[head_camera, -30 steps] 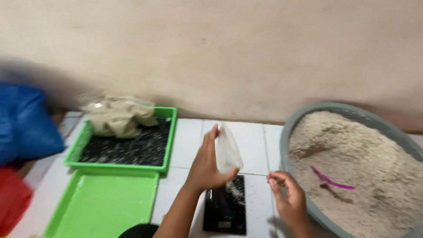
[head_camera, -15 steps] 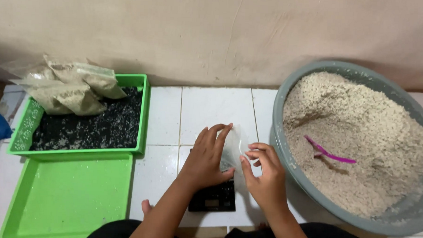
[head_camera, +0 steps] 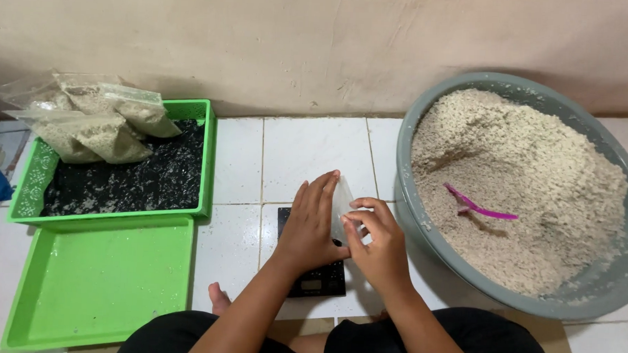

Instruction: Scooping granular food material from a large basin into small plastic bags and weighing them on a digital scale for portioning.

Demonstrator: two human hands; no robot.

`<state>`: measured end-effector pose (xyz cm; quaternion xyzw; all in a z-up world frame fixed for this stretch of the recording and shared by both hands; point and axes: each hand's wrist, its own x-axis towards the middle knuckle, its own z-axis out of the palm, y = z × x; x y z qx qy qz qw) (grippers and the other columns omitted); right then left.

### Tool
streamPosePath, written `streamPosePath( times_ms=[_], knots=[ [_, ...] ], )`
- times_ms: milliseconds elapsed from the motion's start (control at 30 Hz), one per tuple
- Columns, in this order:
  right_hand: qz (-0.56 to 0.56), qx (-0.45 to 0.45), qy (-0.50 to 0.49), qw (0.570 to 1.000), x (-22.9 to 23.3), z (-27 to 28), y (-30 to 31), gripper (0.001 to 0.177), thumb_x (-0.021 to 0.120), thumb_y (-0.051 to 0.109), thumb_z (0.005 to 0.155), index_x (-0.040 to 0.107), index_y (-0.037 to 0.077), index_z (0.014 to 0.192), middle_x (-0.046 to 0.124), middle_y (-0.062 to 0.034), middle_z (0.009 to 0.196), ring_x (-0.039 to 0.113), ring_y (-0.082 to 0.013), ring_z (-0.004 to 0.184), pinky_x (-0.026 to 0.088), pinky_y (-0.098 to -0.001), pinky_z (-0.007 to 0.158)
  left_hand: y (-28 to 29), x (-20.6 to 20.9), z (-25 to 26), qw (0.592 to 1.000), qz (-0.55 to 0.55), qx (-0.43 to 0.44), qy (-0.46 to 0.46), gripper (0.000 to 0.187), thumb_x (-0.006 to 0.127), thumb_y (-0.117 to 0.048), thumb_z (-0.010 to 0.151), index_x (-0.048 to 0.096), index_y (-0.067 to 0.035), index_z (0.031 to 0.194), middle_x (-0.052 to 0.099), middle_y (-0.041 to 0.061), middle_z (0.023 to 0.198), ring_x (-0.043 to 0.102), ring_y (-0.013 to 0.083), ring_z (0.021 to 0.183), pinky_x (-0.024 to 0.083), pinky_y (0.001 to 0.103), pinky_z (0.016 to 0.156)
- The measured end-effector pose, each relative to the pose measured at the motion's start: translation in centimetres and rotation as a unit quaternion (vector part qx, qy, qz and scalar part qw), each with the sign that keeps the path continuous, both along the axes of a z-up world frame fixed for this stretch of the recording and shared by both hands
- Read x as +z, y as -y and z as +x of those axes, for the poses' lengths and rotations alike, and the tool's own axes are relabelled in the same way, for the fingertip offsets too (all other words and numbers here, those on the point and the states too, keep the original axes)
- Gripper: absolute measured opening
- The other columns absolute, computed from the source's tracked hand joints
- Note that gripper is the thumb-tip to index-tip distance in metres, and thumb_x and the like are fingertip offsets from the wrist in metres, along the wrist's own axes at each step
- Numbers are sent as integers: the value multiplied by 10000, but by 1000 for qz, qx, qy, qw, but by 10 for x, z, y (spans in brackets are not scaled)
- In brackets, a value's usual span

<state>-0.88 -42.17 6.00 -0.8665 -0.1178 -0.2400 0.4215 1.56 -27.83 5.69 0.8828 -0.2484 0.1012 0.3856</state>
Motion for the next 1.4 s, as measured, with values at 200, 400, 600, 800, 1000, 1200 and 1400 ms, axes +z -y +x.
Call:
streamPosePath(
  times_ms=[200, 400, 600, 800, 1000, 1200, 1400],
  knots=[
    [-18, 42, 1, 999, 50, -1, 32, 163, 687, 154, 890, 682, 35, 1001, 637, -167, 1075, 682, -364, 899, 568, -414, 736, -3, 12, -1, 998, -55, -12, 23, 1090, 924, -273, 537, 370, 47, 1420, 484, 250, 1297, 472, 455, 1282, 240, 619, 1129],
    [-215, -173, -199, 940, 104, 5, 147, 294, 644, 245, 918, 696, 25, 1106, 662, -258, 1056, 651, -475, 969, 516, -567, 827, 14, 17, -9, 994, -102, -40, 16, 890, 907, -296, 626, 446, 31, 1313, 529, 186, 1236, 547, 401, 1215, 343, 586, 1094],
    [-310, -239, -466, 793, 24, 56, 208, 432, 667, 356, 842, 753, 27, 1108, 718, -267, 1081, 659, -459, 1103, 514, -581, 882, 50, 28, 23, 992, -119, -30, 18, 745, 897, -332, 653, 551, -54, 1252, 581, 100, 1159, 641, 308, 1084, 459, 485, 993],
    [-340, -218, -480, 779, 13, 67, 199, 289, 661, 235, 821, 774, 36, 999, 740, -222, 968, 697, -422, 1015, 547, -550, 830, 59, 26, 18, 986, -148, -43, -60, 655, 874, -242, 712, 565, -14, 1243, 594, 149, 1132, 646, 345, 1072, 500, 465, 945],
    [-346, -155, -601, 703, 13, 88, 207, 200, 566, 96, 883, 529, 129, 689, 460, -5, 623, 420, -146, 515, 319, -318, 460, 63, 23, 31, 987, -119, -48, -93, 733, 862, -413, 678, 525, -70, 1231, 571, 96, 1174, 605, 234, 1090, 505, 359, 924],
    [-69, -311, -516, 795, 135, 17, 212, 255, 517, 135, 993, 621, 120, 1225, 628, -51, 820, 512, -141, 619, 418, -263, 531, 56, 17, 32, 984, -99, -69, -132, 823, 863, -419, 659, 458, -87, 1293, 525, 83, 1246, 569, 226, 1168, 480, 353, 955],
    [-102, -501, -350, 785, 102, -2, 286, 334, 492, 151, 997, 566, 156, 1322, 685, -126, 889, 634, -284, 720, 483, -423, 576, 51, 20, 31, 979, -73, -47, -187, 925, 861, -429, 623, 431, -105, 1375, 577, 55, 1305, 603, 201, 1174, 477, 346, 962]
  ],
)
